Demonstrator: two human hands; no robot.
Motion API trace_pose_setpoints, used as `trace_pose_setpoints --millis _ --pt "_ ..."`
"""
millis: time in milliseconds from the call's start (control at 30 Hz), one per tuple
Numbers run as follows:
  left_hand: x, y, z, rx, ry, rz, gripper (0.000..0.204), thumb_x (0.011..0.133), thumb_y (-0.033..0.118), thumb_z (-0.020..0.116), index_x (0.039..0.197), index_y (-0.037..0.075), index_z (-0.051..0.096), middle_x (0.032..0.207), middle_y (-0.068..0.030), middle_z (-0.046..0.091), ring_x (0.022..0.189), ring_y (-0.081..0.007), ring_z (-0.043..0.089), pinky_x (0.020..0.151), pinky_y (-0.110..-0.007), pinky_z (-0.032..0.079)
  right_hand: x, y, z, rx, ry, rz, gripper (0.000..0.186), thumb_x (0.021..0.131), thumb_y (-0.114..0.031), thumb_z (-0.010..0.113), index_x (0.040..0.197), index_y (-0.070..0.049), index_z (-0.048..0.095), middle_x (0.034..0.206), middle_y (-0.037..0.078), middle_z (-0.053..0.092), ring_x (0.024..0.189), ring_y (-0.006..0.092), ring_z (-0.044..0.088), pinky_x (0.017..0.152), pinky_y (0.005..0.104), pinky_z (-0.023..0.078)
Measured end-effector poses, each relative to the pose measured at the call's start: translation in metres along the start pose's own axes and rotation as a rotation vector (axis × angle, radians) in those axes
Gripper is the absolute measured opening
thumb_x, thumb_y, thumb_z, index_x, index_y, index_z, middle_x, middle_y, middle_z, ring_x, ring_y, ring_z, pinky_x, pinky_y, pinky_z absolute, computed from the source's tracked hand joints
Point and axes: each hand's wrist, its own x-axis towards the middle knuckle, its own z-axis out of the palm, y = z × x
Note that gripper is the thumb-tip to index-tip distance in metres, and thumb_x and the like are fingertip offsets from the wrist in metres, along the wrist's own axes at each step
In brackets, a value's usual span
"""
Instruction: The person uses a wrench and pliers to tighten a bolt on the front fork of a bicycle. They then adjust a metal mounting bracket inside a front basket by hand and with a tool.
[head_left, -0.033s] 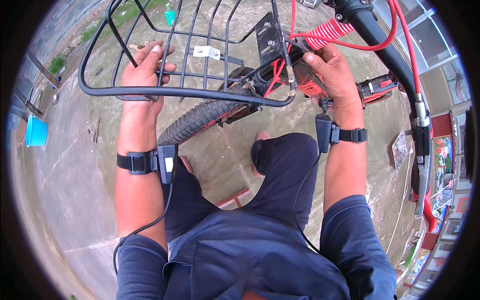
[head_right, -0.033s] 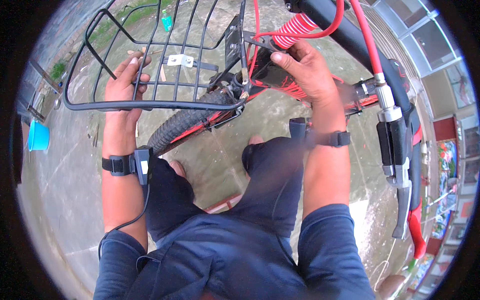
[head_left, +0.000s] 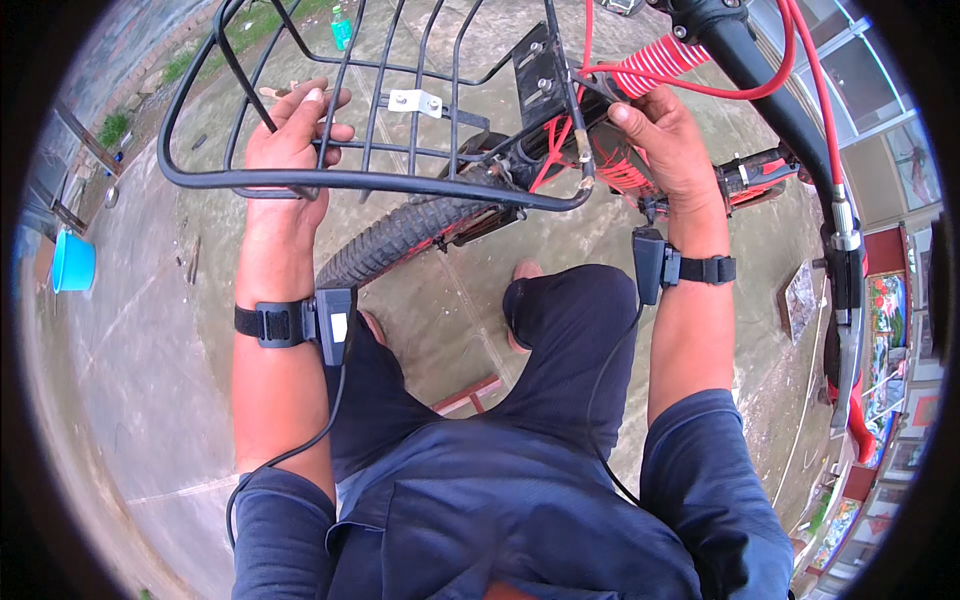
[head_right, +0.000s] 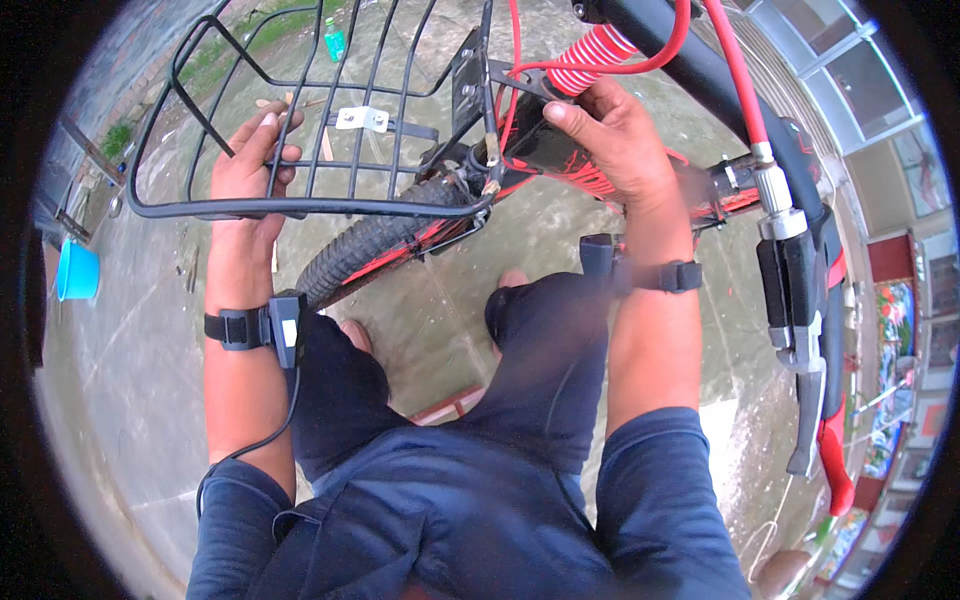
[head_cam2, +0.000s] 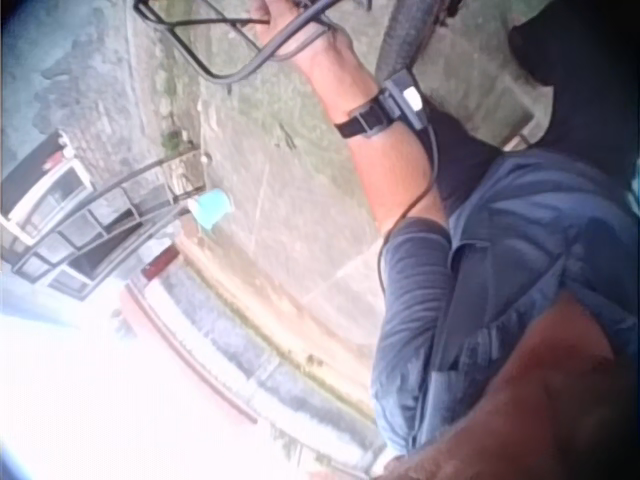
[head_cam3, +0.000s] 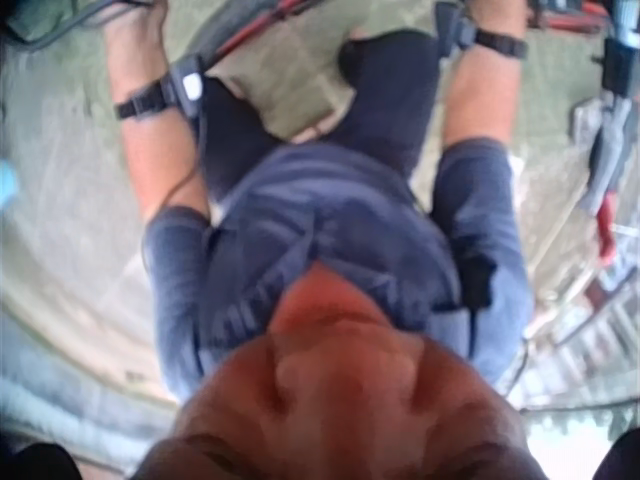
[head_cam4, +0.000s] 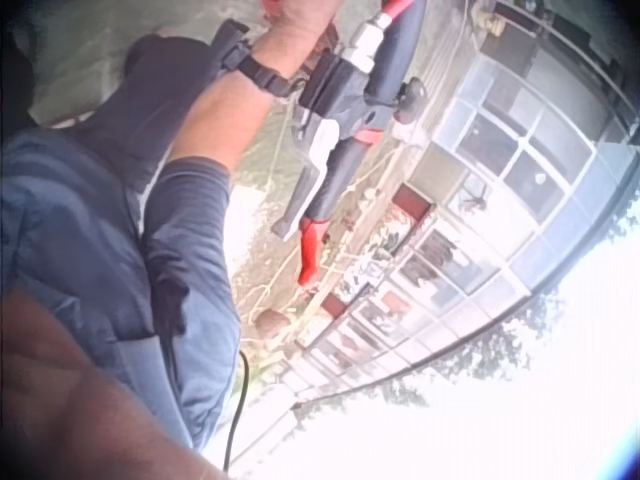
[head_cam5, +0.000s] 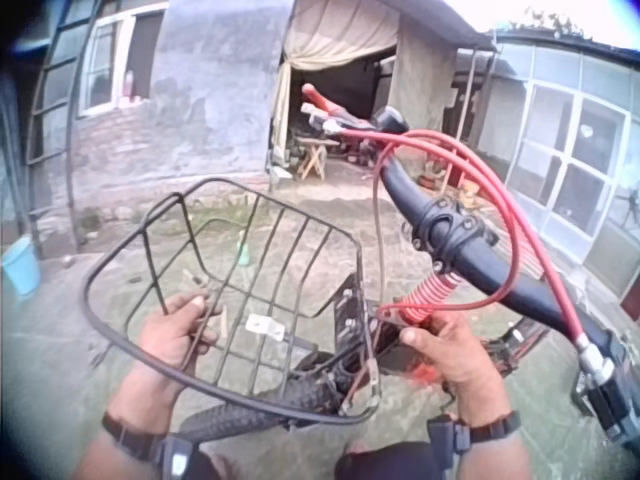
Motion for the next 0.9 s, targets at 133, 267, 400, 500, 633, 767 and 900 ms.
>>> trace_pose_setpoints --millis 133,267,400,500,633,767,900 --pt "-0.002 0.003 0.000 -0.005 -0.001 -0.003 0.036 0.096 0.020 0.058 0.124 -0.002 0.057 0.103 -0.0103 0.069 0.066 -0.0081 0.059 0.052 -0.019 0.040 0.000 -0.004 0.001 -0.009 -0.009 0.000 0.039 0.085 -0.016 0.074 0.118 -0.001 0.060 0.107 0.005 0.065 0.098 0.0139 0.059 0.090 0.0300 0.046" --pt "-0.008 0.003 -0.012 -0.030 -0.093 0.031 0.043 0.094 0.030 0.061 0.122 -0.002 0.057 0.109 -0.0112 0.067 0.086 -0.0146 0.064 0.065 -0.023 0.048 -0.001 -0.005 0.000 0.005 -0.013 -0.001 0.041 0.085 -0.016 0.075 0.120 -0.001 0.059 0.109 0.006 0.065 0.101 0.0146 0.059 0.092 0.0302 0.046" --pt "-0.022 -0.015 -0.062 -0.137 -0.224 0.071 0.054 0.092 0.040 0.064 0.126 0.000 0.054 0.120 -0.0140 0.062 0.109 -0.0272 0.063 0.090 -0.034 0.050 0.001 -0.008 0.007 0.074 -0.030 0.002 0.041 0.087 -0.012 0.071 0.124 0.000 0.055 0.114 0.008 0.063 0.104 0.0168 0.060 0.094 0.0330 0.048" --pt "-0.041 -0.041 -0.087 0.174 -0.204 -0.037 0.054 0.089 0.039 0.067 0.125 0.000 0.055 0.119 -0.0144 0.062 0.112 -0.0276 0.062 0.096 -0.038 0.046 -0.007 -0.018 0.007 -0.020 -0.032 0.032 0.047 0.087 -0.016 0.073 0.125 0.002 0.053 0.115 0.012 0.063 0.101 0.0182 0.061 0.088 0.0327 0.050" --pt "-0.085 -0.064 -0.080 0.917 -0.305 0.084 0.063 0.071 0.024 0.084 0.122 -0.002 0.057 0.117 -0.0166 0.063 0.109 -0.0310 0.062 0.091 -0.041 0.048 0.001 -0.010 0.010 -0.163 -0.033 0.011 0.048 0.084 -0.019 0.076 0.121 0.002 0.055 0.108 0.009 0.065 0.094 0.0166 0.062 0.082 0.0313 0.052" --pt "-0.090 -0.076 -0.071 1.222 -0.298 0.203 0.060 0.065 0.023 0.085 0.115 0.000 0.060 0.108 -0.0193 0.063 0.101 -0.0356 0.062 0.089 -0.041 0.049 -0.004 -0.013 0.021 -0.175 -0.012 -0.008 0.047 0.086 -0.032 0.073 0.118 -0.001 0.059 0.095 0.000 0.064 0.082 0.0088 0.056 0.071 0.0246 0.044" --pt "-0.082 -0.071 -0.071 1.182 -0.318 0.158 0.057 0.064 0.022 0.085 0.112 0.000 0.062 0.105 -0.0189 0.064 0.099 -0.0356 0.063 0.087 -0.041 0.050 -0.008 -0.024 0.033 -0.057 0.048 0.079 0.042 0.087 -0.028 0.072 0.117 -0.001 0.060 0.102 0.004 0.066 0.087 0.0120 0.062 0.075 0.0265 0.048"
